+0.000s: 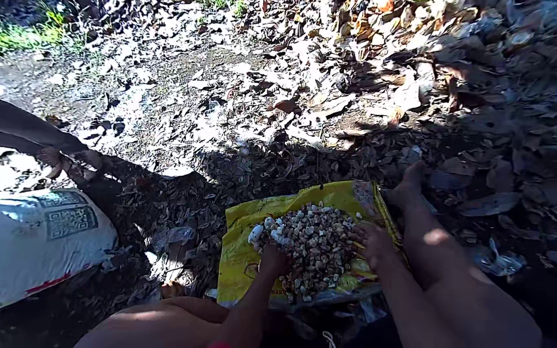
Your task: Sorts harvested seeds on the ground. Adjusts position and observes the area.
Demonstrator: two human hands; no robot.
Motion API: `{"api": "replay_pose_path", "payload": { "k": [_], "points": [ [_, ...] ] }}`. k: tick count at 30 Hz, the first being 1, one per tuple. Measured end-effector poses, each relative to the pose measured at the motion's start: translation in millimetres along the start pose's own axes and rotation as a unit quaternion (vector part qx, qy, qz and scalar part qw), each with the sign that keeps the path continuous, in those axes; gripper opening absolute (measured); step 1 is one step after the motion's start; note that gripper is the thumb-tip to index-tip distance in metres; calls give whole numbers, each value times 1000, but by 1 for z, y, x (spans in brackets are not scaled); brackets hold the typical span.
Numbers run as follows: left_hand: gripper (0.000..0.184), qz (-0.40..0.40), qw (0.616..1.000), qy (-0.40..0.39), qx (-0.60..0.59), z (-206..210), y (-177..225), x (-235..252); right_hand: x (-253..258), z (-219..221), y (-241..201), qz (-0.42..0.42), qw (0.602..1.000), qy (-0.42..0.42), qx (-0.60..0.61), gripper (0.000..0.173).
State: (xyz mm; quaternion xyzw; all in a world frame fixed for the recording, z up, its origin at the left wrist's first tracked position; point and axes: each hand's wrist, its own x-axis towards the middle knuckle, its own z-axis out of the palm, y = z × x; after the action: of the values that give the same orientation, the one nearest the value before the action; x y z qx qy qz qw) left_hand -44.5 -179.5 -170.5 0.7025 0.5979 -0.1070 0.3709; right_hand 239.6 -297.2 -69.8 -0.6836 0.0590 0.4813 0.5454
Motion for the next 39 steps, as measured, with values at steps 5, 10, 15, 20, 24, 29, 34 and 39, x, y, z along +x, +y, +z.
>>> {"api": "replay_pose_path", "payload": {
  "k": [5,10,15,20,24,29,34,39],
  "points": [
    [68,-43,999,10,8,4,-15,7,16,12,93,183,981,23,-60,50],
    [90,-58,996,-32,-64,9,-27,9,33,16,108,209,971,0,-116,58],
    [98,-40,991,-111,-60,19,-21,12,34,40,114,210,970,-64,-103,76],
    [93,-38,985,-163,-46,14,-18,20,38,56,111,189,955,-107,-203,78],
    [68,12,981,-188,-44,-4,1,20,30,62,84,83,833,-150,-526,64],
    [52,74,979,-188,-23,-26,27,8,4,59,59,-57,800,-215,-558,70],
    [41,137,950,-223,-170,-41,61,-25,-7,51,69,-106,879,-317,-340,79],
    [42,186,936,-196,-226,-41,80,-53,-12,40,70,-132,885,-309,-322,58]
  ]
}}
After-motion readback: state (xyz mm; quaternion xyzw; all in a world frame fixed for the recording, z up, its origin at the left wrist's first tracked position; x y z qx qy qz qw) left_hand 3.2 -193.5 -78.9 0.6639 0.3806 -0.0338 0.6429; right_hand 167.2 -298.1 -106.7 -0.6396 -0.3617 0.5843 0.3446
